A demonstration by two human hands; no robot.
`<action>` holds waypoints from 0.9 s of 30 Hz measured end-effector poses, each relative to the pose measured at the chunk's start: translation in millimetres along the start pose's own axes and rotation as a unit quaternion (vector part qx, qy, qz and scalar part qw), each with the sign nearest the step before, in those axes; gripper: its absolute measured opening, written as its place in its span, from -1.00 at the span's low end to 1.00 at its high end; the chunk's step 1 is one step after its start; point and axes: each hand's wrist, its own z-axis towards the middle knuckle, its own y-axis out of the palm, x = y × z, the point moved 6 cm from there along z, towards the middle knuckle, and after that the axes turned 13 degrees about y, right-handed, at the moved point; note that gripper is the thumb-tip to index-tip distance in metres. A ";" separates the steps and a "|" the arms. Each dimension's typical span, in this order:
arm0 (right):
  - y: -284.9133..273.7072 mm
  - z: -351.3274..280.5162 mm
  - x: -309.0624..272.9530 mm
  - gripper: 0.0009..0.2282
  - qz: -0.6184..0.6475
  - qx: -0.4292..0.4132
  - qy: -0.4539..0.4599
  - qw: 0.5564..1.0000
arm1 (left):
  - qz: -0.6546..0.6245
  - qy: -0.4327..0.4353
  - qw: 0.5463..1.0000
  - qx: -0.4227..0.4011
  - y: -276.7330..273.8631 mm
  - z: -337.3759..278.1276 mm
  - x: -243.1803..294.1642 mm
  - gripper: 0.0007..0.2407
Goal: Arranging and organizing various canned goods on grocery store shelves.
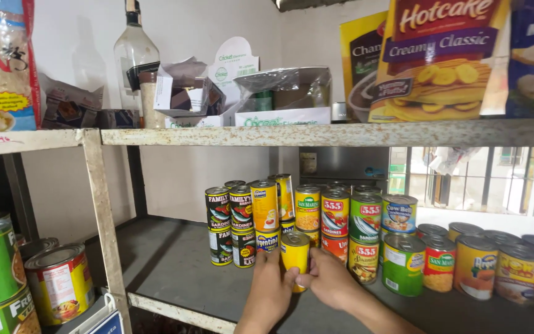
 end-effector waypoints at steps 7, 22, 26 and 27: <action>-21.9 -27.3 -22.2 -0.65 -0.008 0.009 -0.029 1.000 | -0.002 0.095 0.993 0.069 -25.6 -3.5 42.4 -0.56; 23.4 -130.5 -94.6 -0.56 0.054 -0.019 -0.100 0.993 | -0.028 0.003 0.996 0.085 -136.0 -80.3 113.3 -0.56; 61.2 -157.7 -99.6 -0.59 0.095 -0.097 -0.050 0.990 | -0.030 -0.043 0.994 0.098 -168.5 -121.2 121.6 -0.56; 70.6 -162.2 -100.0 -0.61 0.098 -0.098 -0.072 0.988 | -0.017 -0.041 0.994 0.105 -176.3 -131.1 122.8 -0.56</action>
